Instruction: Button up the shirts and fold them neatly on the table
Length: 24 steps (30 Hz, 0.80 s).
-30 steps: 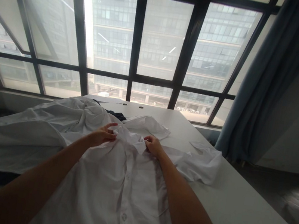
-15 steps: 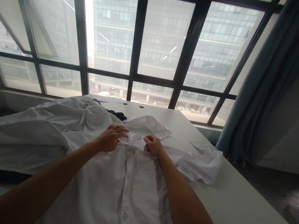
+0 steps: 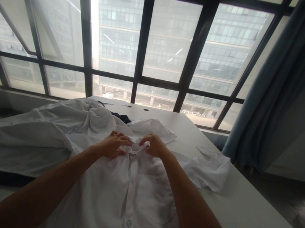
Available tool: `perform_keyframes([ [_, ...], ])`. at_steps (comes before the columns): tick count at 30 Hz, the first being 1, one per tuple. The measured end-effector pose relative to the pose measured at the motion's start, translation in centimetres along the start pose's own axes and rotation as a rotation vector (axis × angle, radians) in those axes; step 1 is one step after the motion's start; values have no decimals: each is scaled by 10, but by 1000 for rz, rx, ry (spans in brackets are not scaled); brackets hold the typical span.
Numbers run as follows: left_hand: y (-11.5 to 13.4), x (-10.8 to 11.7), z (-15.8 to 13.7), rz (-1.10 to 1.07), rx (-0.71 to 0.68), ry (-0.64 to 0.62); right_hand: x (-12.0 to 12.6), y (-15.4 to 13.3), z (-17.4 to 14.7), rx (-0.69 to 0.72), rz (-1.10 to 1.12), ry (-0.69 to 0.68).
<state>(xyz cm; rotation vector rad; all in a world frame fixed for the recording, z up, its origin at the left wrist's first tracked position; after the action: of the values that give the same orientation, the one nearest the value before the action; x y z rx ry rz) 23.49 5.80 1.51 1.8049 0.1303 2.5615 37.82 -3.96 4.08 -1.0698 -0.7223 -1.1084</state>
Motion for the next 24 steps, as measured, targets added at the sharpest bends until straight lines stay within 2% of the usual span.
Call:
perform_keyframes([
  [4,-8,2,-2,6,19,20,-5,-16,-2,14,-216,-176],
  [8,-14,9,-3,-6,30,103,-6,-13,-3,3,-374,-197],
  [13,-21,18,-5,-1,29,274,5,-4,-6,10,-473,-118],
  [17,-22,27,-7,0,47,385,15,2,-6,-8,-522,11],
  [21,-13,37,-5,-60,18,474,23,3,-5,-11,-449,132],
  [24,-7,47,-3,-180,8,603,31,-1,-6,3,-354,209],
])
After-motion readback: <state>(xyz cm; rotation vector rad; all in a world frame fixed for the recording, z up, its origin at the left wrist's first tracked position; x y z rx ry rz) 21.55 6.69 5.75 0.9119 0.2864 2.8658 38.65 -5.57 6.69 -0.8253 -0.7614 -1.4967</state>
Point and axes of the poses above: each hand's wrist, its own z-axis towards the middle knuckle, its own x-axis out of the back of the hand, y = z × x, the point moved 6 cm from there along z, towards the middle knuckle, and after that the axes turned 6 degrees about -z, right-handed, at the moved point
